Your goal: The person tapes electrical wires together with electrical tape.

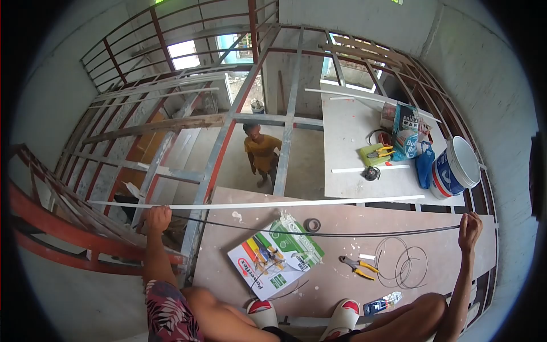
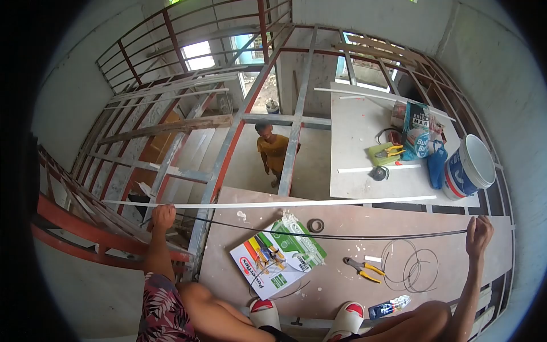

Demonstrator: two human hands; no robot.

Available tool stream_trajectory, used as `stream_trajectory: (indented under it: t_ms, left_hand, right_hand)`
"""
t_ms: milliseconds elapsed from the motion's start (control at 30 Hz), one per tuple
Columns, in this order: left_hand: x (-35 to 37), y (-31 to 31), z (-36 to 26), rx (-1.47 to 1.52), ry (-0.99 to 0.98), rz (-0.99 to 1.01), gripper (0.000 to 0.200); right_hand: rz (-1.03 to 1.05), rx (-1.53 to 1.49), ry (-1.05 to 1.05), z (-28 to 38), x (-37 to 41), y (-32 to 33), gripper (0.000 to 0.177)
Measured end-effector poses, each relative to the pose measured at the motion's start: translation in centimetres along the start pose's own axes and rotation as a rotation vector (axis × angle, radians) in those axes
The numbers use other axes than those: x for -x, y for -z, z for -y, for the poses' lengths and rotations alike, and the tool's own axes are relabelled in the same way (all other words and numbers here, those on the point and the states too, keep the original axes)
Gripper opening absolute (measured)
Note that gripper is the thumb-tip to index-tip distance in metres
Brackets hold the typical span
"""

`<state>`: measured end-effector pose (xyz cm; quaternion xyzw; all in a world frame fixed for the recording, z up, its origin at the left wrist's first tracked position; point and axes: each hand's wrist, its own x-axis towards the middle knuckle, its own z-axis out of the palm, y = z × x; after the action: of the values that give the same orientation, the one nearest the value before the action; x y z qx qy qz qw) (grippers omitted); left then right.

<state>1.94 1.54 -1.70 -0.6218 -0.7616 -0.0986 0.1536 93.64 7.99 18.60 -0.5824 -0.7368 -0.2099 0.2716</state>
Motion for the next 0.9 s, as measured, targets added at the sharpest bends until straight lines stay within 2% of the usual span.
stream_trajectory:
  t_ms: [167,233,267,333,367,467,500,567,667,733,800,900]
  left_hand:
    - [-0.2,0.1,-0.4,0.008,-0.012,-0.009,0.039]
    - [-0.4,0.5,-0.6,0.064,0.030,0.047,0.039]
    - [-0.4,0.5,-0.8,0.064,0.032,0.051,0.039]
    - [-0.5,0.4,-0.7,0.035,0.056,0.048,0.039]
    - [-0.6,0.4,-0.7,0.034,0.056,0.048,0.039]
    - [-0.7,-0.5,-0.2,0.077,0.080,0.077,0.039]
    - [-1.0,-1.0,-0.1,0.146,0.050,0.057,0.039]
    - [-1.3,-1.7,0.4,0.213,0.019,0.036,0.039]
    - [-1.8,-1.2,-0.6,0.258,-0.031,0.012,0.040]
    - [-1.9,-1.2,-1.0,0.243,0.001,0.073,0.039]
    - [-1.1,-0.9,-1.9,0.222,0.007,0.094,0.039]
    - [-2.6,-1.5,-1.9,0.203,-0.019,0.065,0.039]
  right_hand:
    - [0.019,-0.106,-0.069,-1.1,0.4,-0.3,0.041]
    - [-0.086,-0.362,-0.271,-2.0,1.1,-1.4,0.042]
    - [-0.082,-0.362,-0.270,-2.6,1.3,-1.3,0.042]
    - [0.049,-0.380,-0.449,-2.7,0.9,-0.6,0.040]
    - [0.049,-0.381,-0.449,-2.7,0.8,-0.5,0.040]
    - [-0.044,-1.048,-0.543,-3.1,0.5,-0.8,0.034]
    - [-0.043,-1.048,-0.544,-3.2,0.3,-0.7,0.034]
    - [-0.035,-1.350,-0.573,-3.3,-0.1,-0.2,0.032]
    - [-0.080,-1.372,-0.603,-4.0,-0.1,-0.4,0.031]
    - [-0.091,-1.356,-0.613,-3.9,0.2,-0.7,0.030]
    - [-0.176,-1.240,-0.755,-3.6,0.5,-1.1,0.027]
    - [-0.243,-1.213,-0.790,-5.5,1.4,-1.8,0.024]
